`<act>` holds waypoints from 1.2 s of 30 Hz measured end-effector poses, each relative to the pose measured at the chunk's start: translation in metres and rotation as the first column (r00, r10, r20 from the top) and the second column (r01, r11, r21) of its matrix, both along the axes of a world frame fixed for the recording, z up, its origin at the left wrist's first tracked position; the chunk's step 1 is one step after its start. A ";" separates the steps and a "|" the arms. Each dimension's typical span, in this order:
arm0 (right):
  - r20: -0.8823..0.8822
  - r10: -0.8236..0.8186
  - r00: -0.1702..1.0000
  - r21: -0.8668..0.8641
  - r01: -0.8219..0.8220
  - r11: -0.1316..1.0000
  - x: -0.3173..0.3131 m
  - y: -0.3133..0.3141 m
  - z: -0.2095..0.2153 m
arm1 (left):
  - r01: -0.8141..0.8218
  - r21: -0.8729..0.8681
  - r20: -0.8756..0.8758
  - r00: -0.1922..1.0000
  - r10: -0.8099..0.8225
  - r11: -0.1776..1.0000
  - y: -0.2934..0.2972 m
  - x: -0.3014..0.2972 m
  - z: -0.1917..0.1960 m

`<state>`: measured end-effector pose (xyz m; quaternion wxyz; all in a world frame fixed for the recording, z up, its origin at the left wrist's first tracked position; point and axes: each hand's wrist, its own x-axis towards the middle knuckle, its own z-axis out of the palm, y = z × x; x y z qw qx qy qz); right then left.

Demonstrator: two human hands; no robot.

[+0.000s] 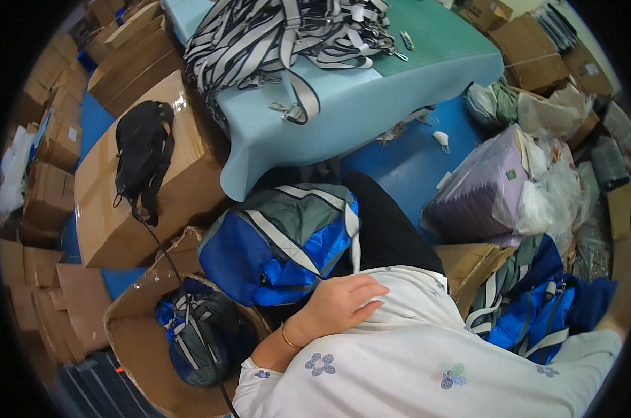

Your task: Attaching straps and zipping blue bags in a workshop.

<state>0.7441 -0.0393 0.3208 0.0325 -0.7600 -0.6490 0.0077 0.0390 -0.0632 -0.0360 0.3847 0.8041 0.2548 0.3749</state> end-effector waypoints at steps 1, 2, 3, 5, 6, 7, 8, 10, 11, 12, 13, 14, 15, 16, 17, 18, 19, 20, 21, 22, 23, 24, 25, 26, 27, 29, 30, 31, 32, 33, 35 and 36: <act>-0.100 0.159 0.982 -0.074 -0.166 0.983 -0.067 0.042 -0.026 | 0.027 -0.004 -0.023 0.999 -0.028 1.000 -0.001 0.004 0.002; -0.174 0.272 0.946 -0.137 -0.297 0.945 -0.138 0.059 -0.073 | 0.049 0.005 -0.019 0.999 -0.049 0.999 0.000 0.006 0.004; -0.108 0.395 0.912 -0.253 -0.409 0.877 -0.210 0.077 -0.126 | 0.010 0.051 0.035 0.999 -0.012 0.999 0.001 0.006 0.007; -0.198 0.808 0.555 -0.129 -0.832 0.540 -0.356 0.092 -0.256 | -0.072 0.073 0.163 0.985 0.059 0.995 0.004 0.002 0.018; -0.314 0.864 0.394 -0.051 -0.916 0.399 -0.416 0.088 -0.305 | -0.122 0.116 0.270 0.959 0.087 0.986 0.005 0.000 0.024; -0.415 0.852 0.320 0.006 -0.935 0.355 -0.468 0.079 -0.349 | -0.107 0.172 0.293 0.955 0.053 0.979 0.005 -0.006 0.032; -0.509 0.822 0.257 0.034 -0.948 0.318 -0.505 0.067 -0.381 | -0.112 0.222 0.316 0.948 0.037 0.969 0.004 -0.013 0.039; -0.512 0.804 0.300 0.059 -0.922 0.382 -0.550 0.057 -0.419 | -0.150 0.173 0.363 0.929 0.079 0.973 0.003 -0.020 0.049; -0.570 0.764 0.303 0.157 -0.872 0.463 -0.554 0.061 -0.425 | -0.237 0.171 0.360 0.918 0.163 0.956 0.004 -0.023 0.050; -0.624 0.663 0.413 0.075 -0.813 0.577 -0.555 0.065 -0.425 | -0.311 0.118 0.310 0.914 0.263 0.943 0.011 -0.029 0.047; -0.627 0.638 0.448 0.142 -0.739 0.658 -0.543 0.074 -0.418 | -0.435 0.138 0.116 0.899 0.422 0.890 0.018 -0.046 0.044; -0.724 0.493 0.482 0.021 -0.700 0.714 -0.530 0.089 -0.412 | -0.570 0.169 -0.005 0.815 0.579 0.804 0.021 -0.060 0.039; -0.966 0.069 0.249 -0.077 -0.532 0.843 -0.508 0.101 -0.404 | -0.692 0.109 0.015 0.719 0.695 0.713 0.029 -0.069 0.028; -0.979 -0.200 0.042 -0.194 -0.487 0.851 -0.482 0.120 -0.393 | -0.759 -0.046 -0.035 0.651 0.758 0.650 0.029 -0.079 0.018; -0.962 -0.247 -0.113 -0.175 -0.440 0.881 -0.466 0.131 -0.389 | -0.789 -0.053 -0.133 0.613 0.779 0.612 0.029 -0.089 0.005; -0.969 -0.232 -0.087 -0.151 -0.534 0.832 -0.452 0.142 -0.387 | -0.752 -0.028 -0.226 0.647 0.728 0.659 0.033 -0.096 -0.011; -0.966 -0.247 0.072 -0.247 -0.526 0.814 -0.446 0.148 -0.391 | -0.719 -0.007 -0.333 0.657 0.676 0.695 0.038 -0.098 -0.030; -0.965 -0.223 0.138 -0.262 -0.568 0.781 -0.442 0.153 -0.396 | -0.657 -0.007 -0.431 0.682 0.591 0.754 0.036 -0.095 -0.048; -0.953 -0.239 0.188 -0.302 -0.507 0.807 -0.443 0.154 -0.406 | -0.601 -0.218 -0.494 0.747 0.444 0.769 0.034 -0.090 -0.066; -0.917 -0.284 0.281 -0.375 -0.361 0.854 -0.442 0.157 -0.414 | -0.568 -0.292 -0.510 0.773 0.377 0.770 0.032 -0.081 -0.083; -0.900 -0.313 0.303 -0.398 -0.278 0.874 -0.441 0.158 -0.424 | -0.616 -0.074 -0.520 0.695 0.497 0.784 0.029 -0.070 -0.100; -0.892 -0.335 0.304 -0.399 -0.181 0.899 -0.438 0.159 -0.432 | -0.646 0.115 -0.553 0.589 0.589 0.754 0.026 -0.060 -0.114; -0.883 -0.346 0.316 -0.416 -0.187 0.890 -0.434 0.159 -0.439 | -0.651 0.114 -0.543 0.592 0.595 0.751 0.026 -0.055 -0.125; -0.895 -0.339 0.289 -0.397 -0.174 0.901 -0.432 0.158 -0.444 | -0.679 0.125 -0.563 0.552 0.615 0.723 0.029 -0.053 -0.135; -0.897 -0.348 0.271 -0.392 -0.127 0.911 -0.428 0.156 -0.446 | -0.702 0.171 -0.551 0.513 0.658 0.691 0.033 -0.052 -0.142; -0.687 0.054 0.724 -0.028 -0.101 0.994 -0.425 0.147 -0.439 | -0.701 0.160 -0.573 0.508 0.643 0.695 0.044 -0.055 -0.147; -0.304 0.238 0.922 0.184 -0.188 0.965 -0.428 0.140 -0.432 | -0.709 0.131 -0.552 0.528 0.645 0.693 0.049 -0.056 -0.146; -0.132 0.285 0.949 0.339 -0.227 0.913 -0.435 0.129 -0.422 | -0.717 0.090 -0.557 0.539 0.632 0.691 0.052 -0.056 -0.142; -0.123 0.458 0.880 0.477 -0.352 0.805 -0.443 0.121 -0.407 | -0.758 -0.001 -0.523 0.556 0.646 0.652 0.054 -0.057 -0.134; -0.125 0.578 0.806 0.557 -0.425 0.713 -0.454 0.110 -0.393 | -0.741 -0.384 -0.277 0.661 0.698 0.550 0.054 -0.055 -0.125; -0.486 0.722 0.492 0.525 -0.497 0.692 -0.489 0.074 -0.375 | -0.315 -0.896 0.123 0.502 0.856 0.313 0.045 -0.046 -0.101; -0.568 0.736 0.370 0.432 -0.627 0.648 -0.502 0.055 -0.367 | -0.271 -0.926 0.122 0.443 0.888 0.262 0.043 -0.042 -0.088</act>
